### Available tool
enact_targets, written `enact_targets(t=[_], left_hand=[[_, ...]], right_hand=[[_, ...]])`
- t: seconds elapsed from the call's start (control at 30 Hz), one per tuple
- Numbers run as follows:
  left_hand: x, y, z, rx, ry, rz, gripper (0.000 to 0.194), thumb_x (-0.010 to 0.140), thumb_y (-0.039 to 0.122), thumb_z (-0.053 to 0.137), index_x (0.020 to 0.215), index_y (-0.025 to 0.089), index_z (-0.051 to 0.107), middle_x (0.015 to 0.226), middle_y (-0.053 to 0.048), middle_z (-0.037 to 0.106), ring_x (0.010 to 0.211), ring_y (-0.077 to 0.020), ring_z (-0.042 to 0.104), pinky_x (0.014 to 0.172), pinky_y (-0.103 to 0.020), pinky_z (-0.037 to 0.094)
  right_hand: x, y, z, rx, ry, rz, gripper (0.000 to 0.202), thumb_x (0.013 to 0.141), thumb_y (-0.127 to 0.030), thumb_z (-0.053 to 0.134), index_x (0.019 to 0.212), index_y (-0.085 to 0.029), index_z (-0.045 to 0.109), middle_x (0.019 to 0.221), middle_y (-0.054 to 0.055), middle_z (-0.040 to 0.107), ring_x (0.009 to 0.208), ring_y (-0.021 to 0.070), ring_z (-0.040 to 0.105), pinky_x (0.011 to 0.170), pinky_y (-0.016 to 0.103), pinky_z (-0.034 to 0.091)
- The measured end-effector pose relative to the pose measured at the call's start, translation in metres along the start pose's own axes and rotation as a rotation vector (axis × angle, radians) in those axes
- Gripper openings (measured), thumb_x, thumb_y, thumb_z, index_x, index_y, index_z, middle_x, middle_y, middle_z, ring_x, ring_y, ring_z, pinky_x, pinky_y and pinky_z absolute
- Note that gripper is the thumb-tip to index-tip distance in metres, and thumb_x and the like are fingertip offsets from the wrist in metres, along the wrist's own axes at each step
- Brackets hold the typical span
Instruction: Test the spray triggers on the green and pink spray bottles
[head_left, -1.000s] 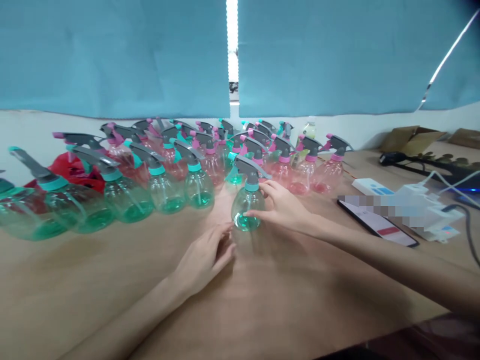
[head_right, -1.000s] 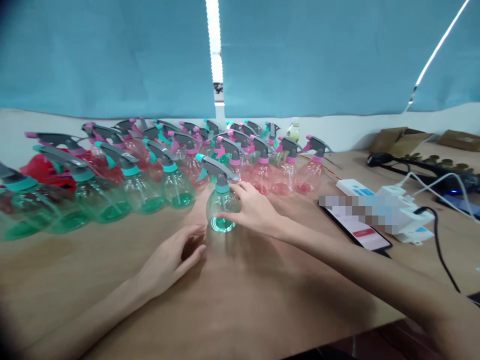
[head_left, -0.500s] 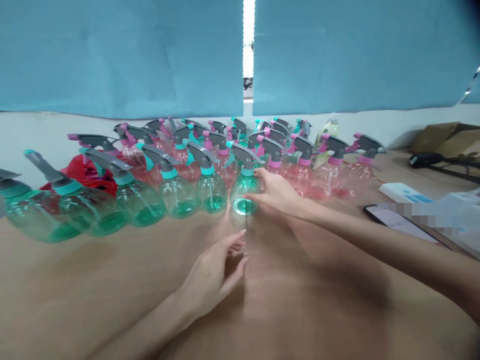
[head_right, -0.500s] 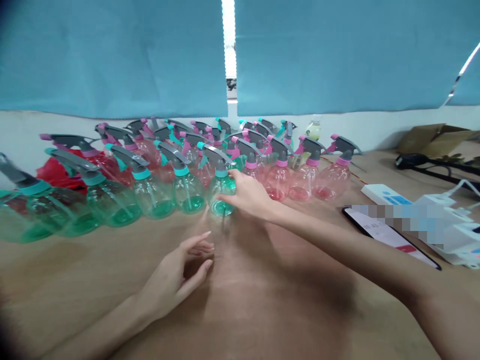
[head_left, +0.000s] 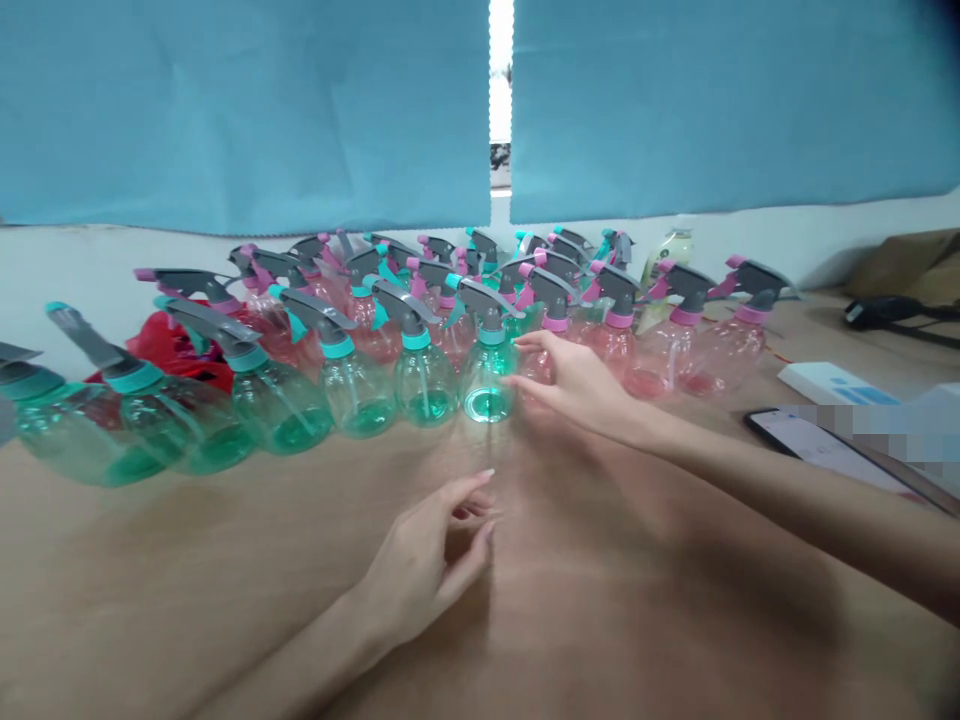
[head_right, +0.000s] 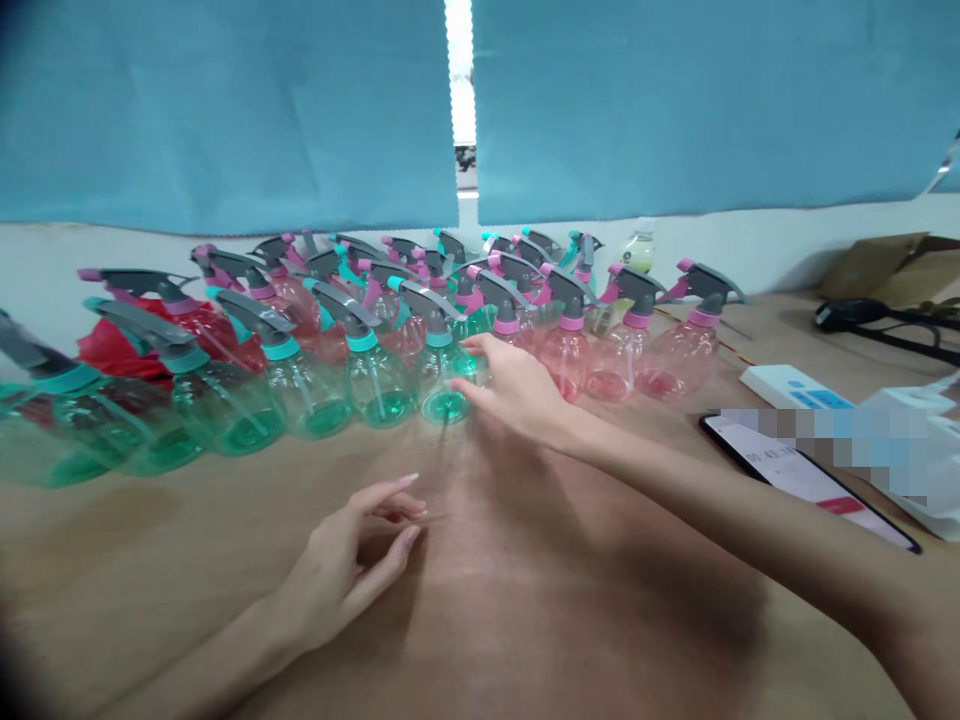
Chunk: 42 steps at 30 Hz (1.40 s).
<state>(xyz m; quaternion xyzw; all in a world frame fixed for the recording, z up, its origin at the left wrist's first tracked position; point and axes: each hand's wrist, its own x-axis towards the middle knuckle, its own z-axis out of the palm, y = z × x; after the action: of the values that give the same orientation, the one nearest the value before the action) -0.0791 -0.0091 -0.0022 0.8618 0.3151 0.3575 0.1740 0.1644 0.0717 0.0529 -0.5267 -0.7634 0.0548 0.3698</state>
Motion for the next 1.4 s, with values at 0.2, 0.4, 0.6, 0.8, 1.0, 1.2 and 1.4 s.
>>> enact_targets(t=[0.2,0.4,0.6,0.8,1.0,1.2,1.4], left_hand=[[0.009,-0.002,0.001,0.035,-0.039,0.035,0.040,0.092,0.017,0.050,0.130,0.027,0.042,0.093,0.000,0.070,0.078,-0.0142,0.070,0.074,-0.027,0.058],[0.034,-0.008,0.014,0.069,-0.002,0.168,0.032,0.091,0.014,0.050,0.121,0.024,0.048,0.089,0.001,0.070,0.074,-0.0131,0.069,0.072,-0.025,0.056],[0.063,-0.021,0.026,0.134,-0.106,0.076,0.025,0.092,0.021,0.049,0.117,0.021,0.052,0.093,-0.003,0.069,0.080,-0.0179,0.070,0.072,-0.030,0.057],[0.087,-0.033,0.035,0.176,-0.126,0.013,0.035,0.092,0.026,0.050,0.126,0.021,0.047,0.105,-0.007,0.068,0.094,-0.0217,0.069,0.082,-0.037,0.056],[0.094,-0.037,0.037,0.194,-0.140,0.000,0.034,0.093,0.029,0.050,0.126,0.021,0.047,0.110,-0.008,0.067,0.100,-0.0230,0.068,0.086,-0.040,0.054],[0.093,-0.036,0.036,0.213,-0.145,-0.027,0.032,0.093,0.029,0.050,0.125,0.021,0.048,0.114,-0.008,0.066,0.096,-0.0223,0.069,0.085,-0.039,0.054],[0.087,-0.029,0.038,0.230,-0.087,-0.063,0.029,0.093,0.031,0.051,0.121,0.023,0.049,0.110,-0.006,0.067,0.092,-0.0224,0.069,0.081,-0.038,0.055]], right_hand=[[-0.027,0.026,-0.042,-0.070,0.166,0.077,0.016,0.086,-0.035,0.061,0.090,-0.020,0.063,0.087,0.006,0.072,0.072,0.0197,0.066,0.068,0.034,0.049],[-0.012,0.036,-0.038,-0.080,0.201,0.198,0.034,0.082,-0.041,0.065,0.107,-0.018,0.065,0.110,0.008,0.072,0.096,0.0265,0.068,0.083,0.040,0.051],[0.012,0.029,-0.019,-0.071,0.096,0.322,0.070,0.077,-0.056,0.066,0.131,-0.013,0.054,0.117,0.016,0.070,0.110,0.0367,0.064,0.088,0.048,0.050],[0.022,0.032,-0.013,-0.094,0.039,0.336,0.077,0.077,-0.062,0.063,0.132,-0.010,0.052,0.100,0.017,0.073,0.103,0.0375,0.067,0.079,0.044,0.051],[0.024,0.032,-0.016,-0.105,-0.011,0.369,0.055,0.079,-0.061,0.060,0.112,-0.017,0.062,0.090,0.012,0.074,0.091,0.0340,0.070,0.068,0.039,0.050],[0.015,0.027,-0.023,-0.087,-0.021,0.361,0.051,0.078,-0.058,0.062,0.111,-0.019,0.062,0.101,0.013,0.073,0.095,0.0347,0.068,0.075,0.044,0.051],[-0.009,0.020,-0.037,-0.042,-0.045,0.307,0.052,0.080,-0.055,0.062,0.116,-0.018,0.060,0.108,0.014,0.071,0.101,0.0342,0.067,0.080,0.045,0.051]])
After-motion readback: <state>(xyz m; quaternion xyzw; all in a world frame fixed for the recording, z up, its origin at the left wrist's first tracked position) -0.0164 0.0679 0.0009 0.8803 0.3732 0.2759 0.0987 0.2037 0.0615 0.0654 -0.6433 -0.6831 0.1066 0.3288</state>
